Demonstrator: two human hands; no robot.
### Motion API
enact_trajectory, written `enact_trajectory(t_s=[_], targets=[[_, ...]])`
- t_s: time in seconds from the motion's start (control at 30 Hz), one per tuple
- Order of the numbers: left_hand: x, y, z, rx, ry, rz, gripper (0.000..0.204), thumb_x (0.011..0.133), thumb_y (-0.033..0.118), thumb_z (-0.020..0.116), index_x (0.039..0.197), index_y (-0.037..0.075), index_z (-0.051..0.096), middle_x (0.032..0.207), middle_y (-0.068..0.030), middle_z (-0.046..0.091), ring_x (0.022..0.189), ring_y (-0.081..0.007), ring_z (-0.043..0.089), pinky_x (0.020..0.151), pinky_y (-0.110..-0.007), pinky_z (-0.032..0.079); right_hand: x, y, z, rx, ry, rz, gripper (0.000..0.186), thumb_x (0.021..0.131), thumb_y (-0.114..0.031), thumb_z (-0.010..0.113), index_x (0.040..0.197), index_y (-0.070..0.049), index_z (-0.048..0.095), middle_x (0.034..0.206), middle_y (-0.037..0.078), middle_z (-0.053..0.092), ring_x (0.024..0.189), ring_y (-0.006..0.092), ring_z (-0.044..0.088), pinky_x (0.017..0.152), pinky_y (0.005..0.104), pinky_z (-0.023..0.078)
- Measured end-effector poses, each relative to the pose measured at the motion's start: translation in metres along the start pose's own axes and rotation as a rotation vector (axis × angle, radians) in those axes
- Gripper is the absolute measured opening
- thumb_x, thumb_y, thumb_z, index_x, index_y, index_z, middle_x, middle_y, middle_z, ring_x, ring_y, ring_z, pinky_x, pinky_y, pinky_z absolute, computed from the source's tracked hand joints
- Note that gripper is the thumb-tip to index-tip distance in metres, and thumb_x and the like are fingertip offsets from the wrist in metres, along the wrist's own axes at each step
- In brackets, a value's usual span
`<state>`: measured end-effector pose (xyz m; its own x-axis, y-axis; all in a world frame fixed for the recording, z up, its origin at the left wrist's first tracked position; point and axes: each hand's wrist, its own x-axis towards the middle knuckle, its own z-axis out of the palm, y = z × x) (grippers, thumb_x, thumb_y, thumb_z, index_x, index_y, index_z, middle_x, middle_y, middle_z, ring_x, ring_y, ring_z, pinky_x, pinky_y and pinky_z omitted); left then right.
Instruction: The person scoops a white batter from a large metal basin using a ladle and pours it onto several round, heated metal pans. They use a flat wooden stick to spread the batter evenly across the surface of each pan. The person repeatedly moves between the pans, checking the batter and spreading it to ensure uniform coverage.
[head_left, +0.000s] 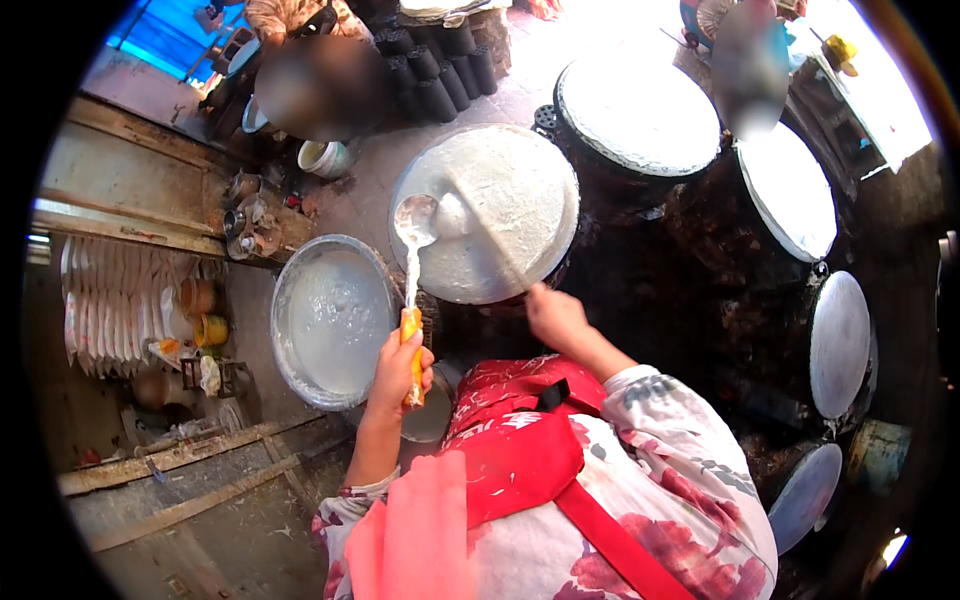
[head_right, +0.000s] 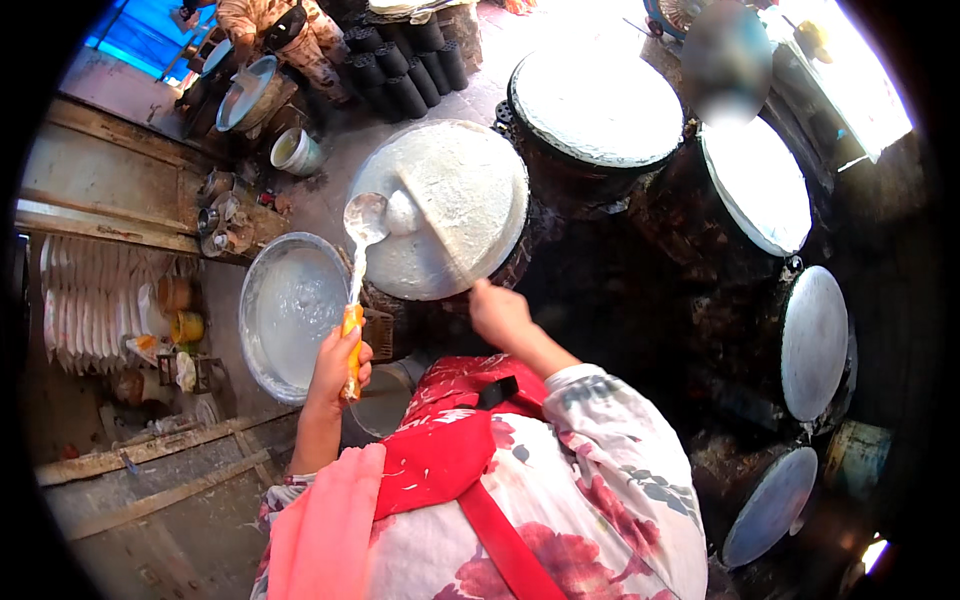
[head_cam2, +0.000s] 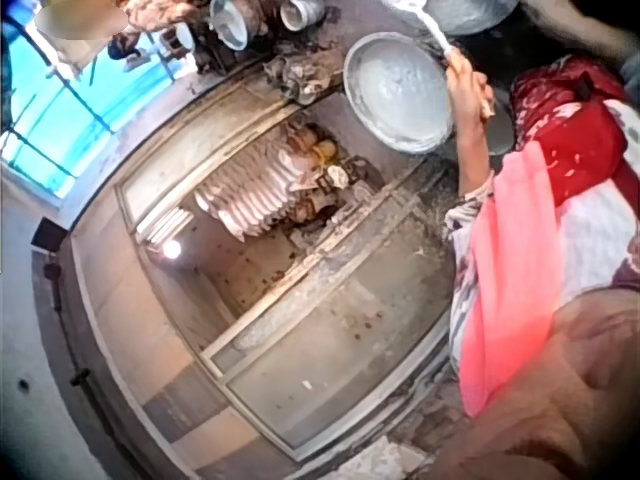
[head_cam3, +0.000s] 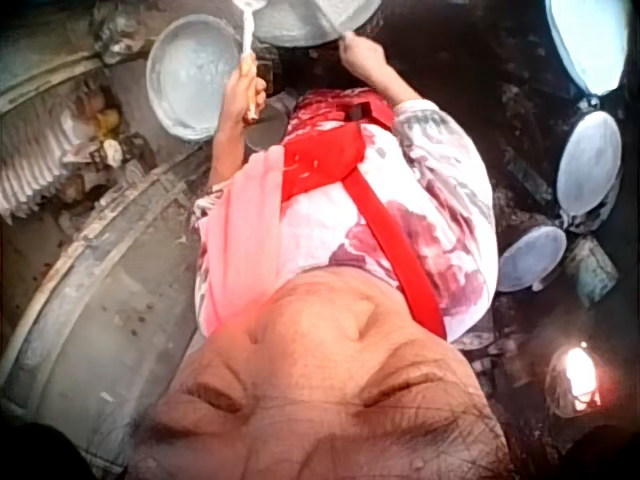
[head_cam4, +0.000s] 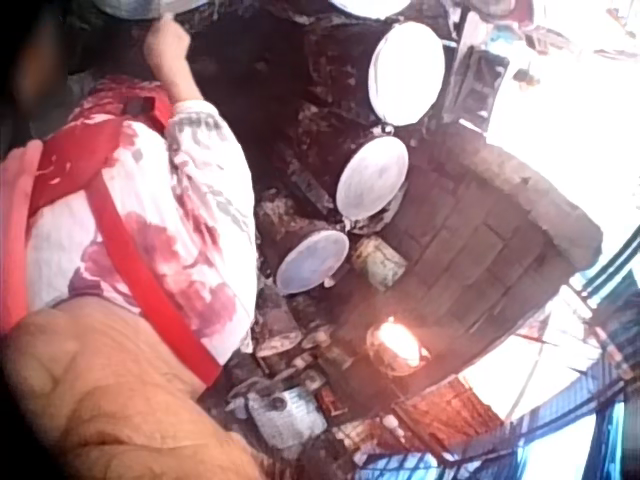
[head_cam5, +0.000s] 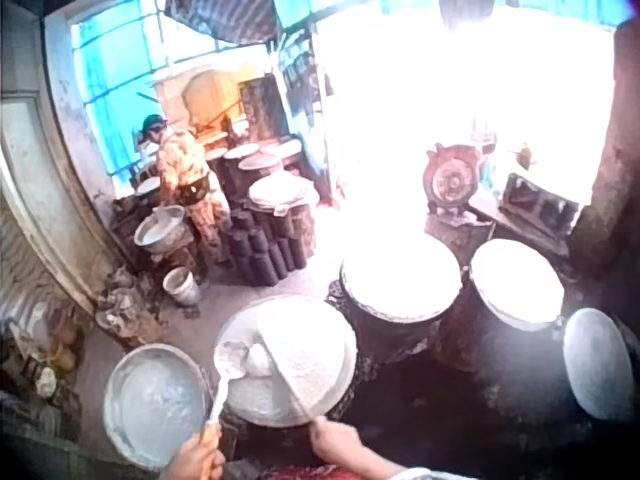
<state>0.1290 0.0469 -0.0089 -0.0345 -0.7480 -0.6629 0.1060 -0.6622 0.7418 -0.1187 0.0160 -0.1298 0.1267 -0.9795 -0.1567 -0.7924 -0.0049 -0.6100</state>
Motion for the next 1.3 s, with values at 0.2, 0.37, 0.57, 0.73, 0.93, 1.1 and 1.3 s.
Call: enact_trajectory(t_s=[0.2, 0.37, 0.57, 0.73, 0.93, 1.1, 1.3], targets=[[-0.028, -0.014, -0.015, -0.330, -0.169, 0.033, 0.032, 0.096, 0.029, 0.044, 0.123, 0.011, 0.041, 0.063, -0.0023, 0.043, 0.040, -0.0113, 0.042, 0.037, -0.025, 0.037, -0.017, -0.039, 0.021, 0.204, -0.043, -0.045, 0.021, 0.091, -0.022, 0.045, 0.088, -0.002, 0.049, 0.069, 0.023, 0.060, 0.067, 0.0421, 0.060, 0.062, 0.0509, 0.046], [-0.043, -0.034, -0.035, -0.784, -0.285, -0.015, 0.036, 0.098, 0.029, 0.039, 0.127, 0.006, 0.043, 0.064, -0.0005, 0.041, 0.041, -0.0076, 0.040, 0.037, -0.023, 0.036, -0.024, -0.067, 0.006, 0.260, 0.059, -0.298, 0.014, 0.088, -0.017, 0.051, 0.086, -0.004, 0.048, 0.064, 0.021, 0.057, 0.063, 0.0407, 0.058, 0.057, 0.0498, 0.045], [-0.048, -0.017, -0.043, -0.985, -0.439, 0.061, 0.038, 0.100, 0.025, 0.036, 0.129, 0.001, 0.039, 0.064, 0.0001, 0.039, 0.040, -0.0062, 0.038, 0.037, -0.020, 0.035, 0.040, -0.015, -0.040, -0.080, 0.260, -0.087, 0.022, 0.091, -0.022, 0.042, 0.083, -0.003, 0.051, 0.069, 0.021, 0.061, 0.068, 0.0405, 0.061, 0.062, 0.0513, 0.046], [-0.062, -0.010, -0.052, -1.011, -0.430, 0.111, 0.040, 0.100, 0.025, 0.033, 0.131, 0.001, 0.036, 0.064, -0.0001, 0.038, 0.040, -0.0066, 0.038, 0.038, -0.021, 0.036, 0.061, 0.034, -0.051, -0.394, -0.063, -0.289, 0.013, 0.083, -0.012, 0.047, 0.083, 0.000, 0.052, 0.069, 0.020, 0.063, 0.068, 0.0360, 0.064, 0.058, 0.0460, 0.050], [-0.079, -0.035, -0.081, -0.978, -0.222, 0.163, 0.041, 0.100, 0.030, 0.033, 0.128, 0.001, 0.040, 0.064, -0.0002, 0.038, 0.040, -0.0060, 0.037, 0.037, -0.019, 0.036, 0.026, 0.030, -0.073, -0.329, -0.091, -0.306, 0.013, 0.084, -0.011, 0.045, 0.083, 0.000, 0.052, 0.069, 0.020, 0.062, 0.068, 0.0372, 0.063, 0.057, 0.0481, 0.048], [-0.069, -0.048, -0.089, -1.020, -0.145, 0.145, 0.036, 0.100, 0.027, 0.035, 0.123, 0.001, 0.045, 0.065, -0.0001, 0.039, 0.041, -0.0058, 0.037, 0.038, -0.019, 0.036, 0.030, 0.025, -0.074, -0.486, -0.247, -0.312, 0.011, 0.083, -0.011, 0.048, 0.082, -0.002, 0.054, 0.070, 0.018, 0.063, 0.068, 0.0358, 0.064, 0.057, 0.0456, 0.050], [-0.067, -0.070, -0.082, -1.039, -0.057, 0.209, 0.032, 0.098, 0.020, 0.038, 0.123, 0.002, 0.045, 0.076, -0.0031, 0.045, 0.047, -0.0069, 0.042, 0.041, -0.020, 0.038, 0.056, 0.033, -0.093, -0.246, 0.058, -0.191, 0.016, 0.085, -0.015, 0.046, 0.083, -0.002, 0.054, 0.066, 0.018, 0.062, 0.063, 0.0361, 0.063, 0.056, 0.0467, 0.050]])
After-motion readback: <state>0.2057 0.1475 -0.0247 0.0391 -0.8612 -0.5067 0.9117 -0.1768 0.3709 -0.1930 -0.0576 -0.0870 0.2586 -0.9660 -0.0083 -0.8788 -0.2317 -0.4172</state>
